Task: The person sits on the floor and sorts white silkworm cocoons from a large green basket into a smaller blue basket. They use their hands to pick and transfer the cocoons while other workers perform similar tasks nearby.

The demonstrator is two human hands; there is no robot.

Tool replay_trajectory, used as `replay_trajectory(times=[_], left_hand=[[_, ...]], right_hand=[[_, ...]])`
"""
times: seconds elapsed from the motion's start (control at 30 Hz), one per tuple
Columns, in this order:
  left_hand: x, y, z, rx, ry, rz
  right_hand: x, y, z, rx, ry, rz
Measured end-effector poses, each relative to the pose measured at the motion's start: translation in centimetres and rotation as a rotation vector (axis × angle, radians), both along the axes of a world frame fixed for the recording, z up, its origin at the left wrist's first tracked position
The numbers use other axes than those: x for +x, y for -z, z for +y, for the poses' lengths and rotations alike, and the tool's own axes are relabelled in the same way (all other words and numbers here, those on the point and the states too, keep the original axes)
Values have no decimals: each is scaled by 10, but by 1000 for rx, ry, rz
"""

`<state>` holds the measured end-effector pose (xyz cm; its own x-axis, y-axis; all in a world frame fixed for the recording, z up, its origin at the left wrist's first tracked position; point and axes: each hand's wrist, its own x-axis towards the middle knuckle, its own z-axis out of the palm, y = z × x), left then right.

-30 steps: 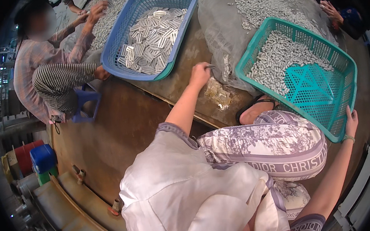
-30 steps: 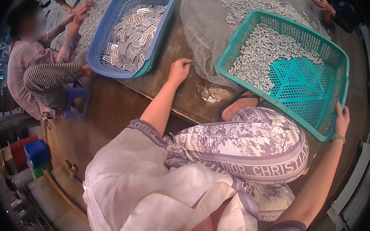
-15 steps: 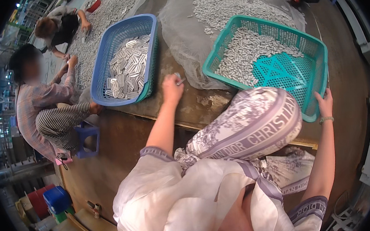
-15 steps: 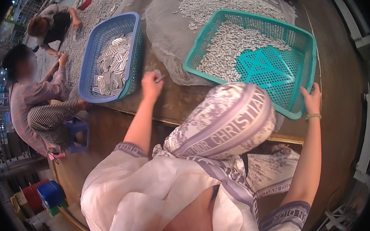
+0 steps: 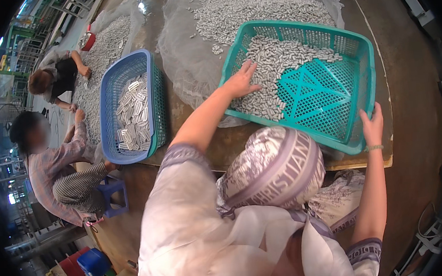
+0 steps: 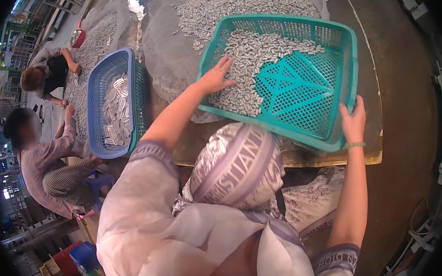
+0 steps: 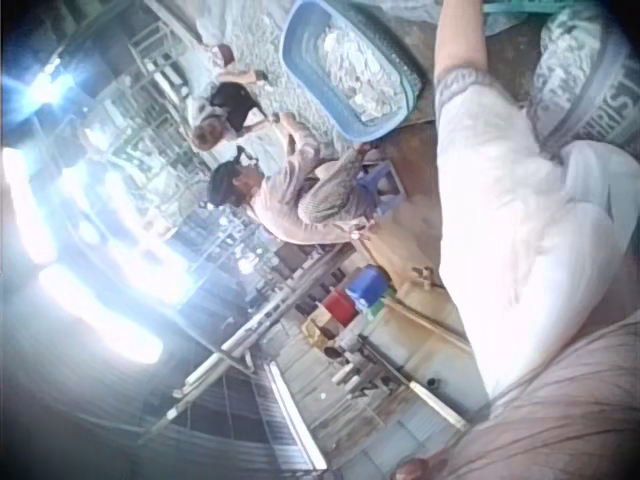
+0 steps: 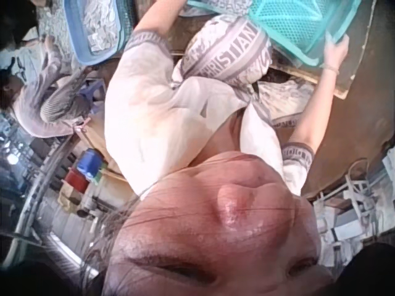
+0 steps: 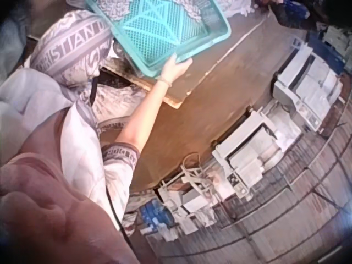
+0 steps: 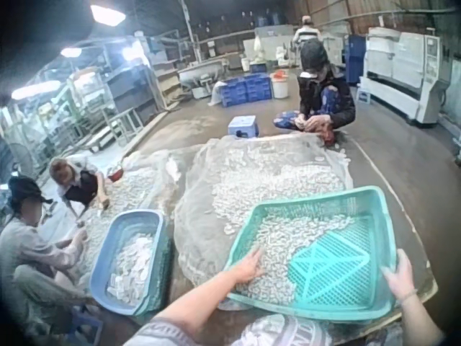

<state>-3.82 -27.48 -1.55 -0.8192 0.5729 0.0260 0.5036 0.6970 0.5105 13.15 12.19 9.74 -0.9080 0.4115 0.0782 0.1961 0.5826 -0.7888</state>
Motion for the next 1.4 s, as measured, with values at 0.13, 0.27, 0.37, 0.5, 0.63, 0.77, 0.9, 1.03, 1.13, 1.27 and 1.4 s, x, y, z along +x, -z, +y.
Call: replay_trajectory(times=[0.13,0.27,0.37,0.5,0.63,0.77,0.9,1.03,1.13,1.27,1.4], left_hand=[[-8,62,44,-187,-1,152],[8,48,58,-14,329,145],[23,49,121,200,558,67],[-15,22,230,148,547,322],[-91,40,222,154,226,444],[-86,34,142,-130,-64,356],[-25,27,116,-292,-119,250],[33,15,150,65,144,136],[30,-2,197,134,503,206],[-52,16,234,108,202,408],[-92,48,165,-95,-5,401]], right_hand=[[10,8,9,-100,43,0],[6,11,10,-191,79,2],[4,2,6,-250,123,-50],[2,2,6,-267,78,-9],[-1,-10,0,-295,113,28],[-8,-17,-2,-367,127,18],[-15,-24,-6,-337,114,-28],[-15,-26,-7,-312,127,14],[-15,-27,-11,-292,135,31],[-11,-28,-11,-329,141,10],[-11,-29,-11,-342,131,49]])
